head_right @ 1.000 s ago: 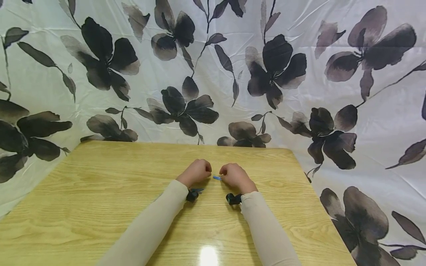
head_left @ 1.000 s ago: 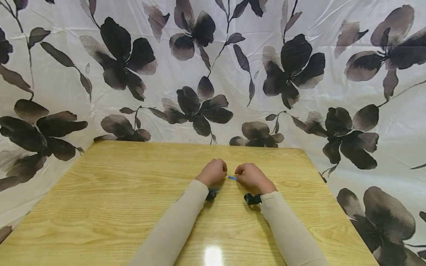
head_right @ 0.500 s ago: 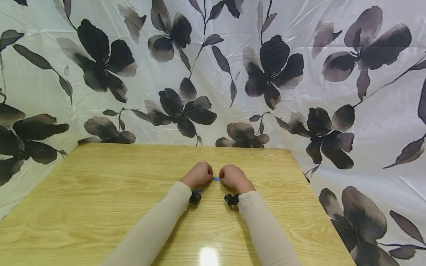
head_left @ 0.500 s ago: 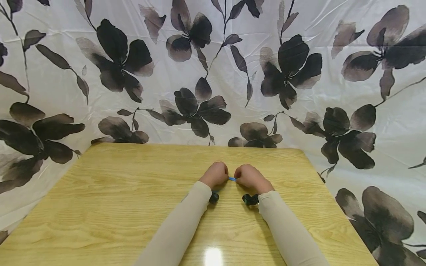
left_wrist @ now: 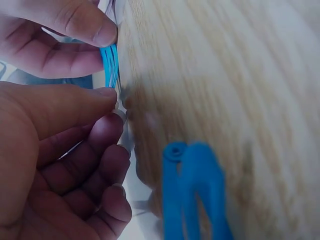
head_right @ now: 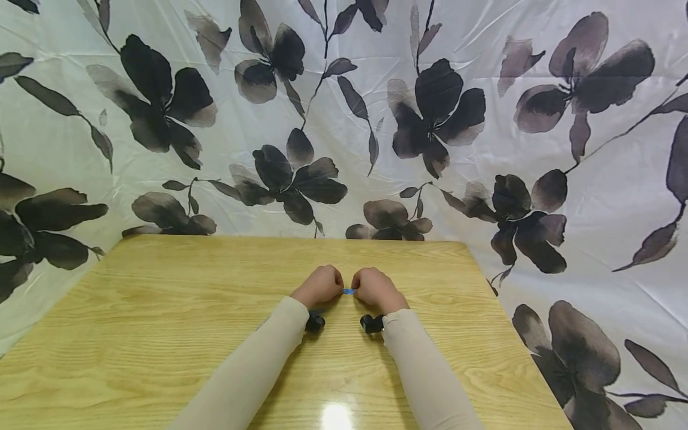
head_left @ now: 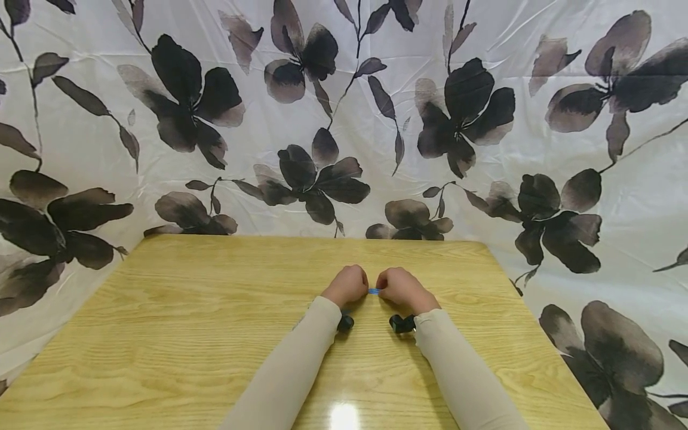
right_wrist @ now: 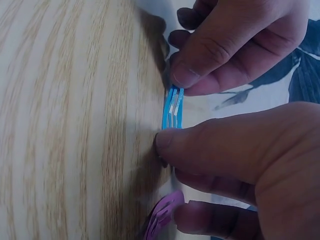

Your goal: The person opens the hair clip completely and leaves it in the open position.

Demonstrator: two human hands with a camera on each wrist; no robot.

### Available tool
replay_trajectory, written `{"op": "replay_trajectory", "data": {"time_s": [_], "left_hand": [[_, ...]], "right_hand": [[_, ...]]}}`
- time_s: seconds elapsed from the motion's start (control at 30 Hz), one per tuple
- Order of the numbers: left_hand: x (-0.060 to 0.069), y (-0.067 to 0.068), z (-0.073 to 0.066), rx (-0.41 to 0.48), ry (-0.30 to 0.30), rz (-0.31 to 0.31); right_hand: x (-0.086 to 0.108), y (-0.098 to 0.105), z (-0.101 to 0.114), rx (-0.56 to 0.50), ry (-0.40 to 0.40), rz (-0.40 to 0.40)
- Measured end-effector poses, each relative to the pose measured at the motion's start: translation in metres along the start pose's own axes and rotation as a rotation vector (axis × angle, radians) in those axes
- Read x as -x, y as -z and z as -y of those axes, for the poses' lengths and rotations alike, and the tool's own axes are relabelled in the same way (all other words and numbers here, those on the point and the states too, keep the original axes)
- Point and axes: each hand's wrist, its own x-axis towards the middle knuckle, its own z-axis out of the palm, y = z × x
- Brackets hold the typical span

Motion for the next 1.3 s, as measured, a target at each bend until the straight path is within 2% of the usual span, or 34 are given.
{"op": "replay_trajectory", "data": {"time_s": [0.33,0.53,0.87,1.0,1.3], "left_hand": [[0.004,-0.001,0.003,0.026,0.007,0.003],[0.005,0.003,0.006,0.025,-0.008,0.001],[0.018,0.017,0.005,0.193,0.046,0.015],[0.020,0.020,0.007,0.203,0.044,-0.009],[0.019,0.020,0.017,0.322,0.050,-0.008]], "right_hand": [[0.001,-0.001,0.003,0.019,0.034,-0.011],[0.001,-0.001,0.003,0.012,0.049,-0.055],[0.004,-0.005,-0.004,-0.311,-0.032,-0.108],[0.003,-0.008,-0.005,-0.402,-0.062,-0.137],[0.007,-0.012,-0.002,-0.603,-0.113,-0.172]]}}
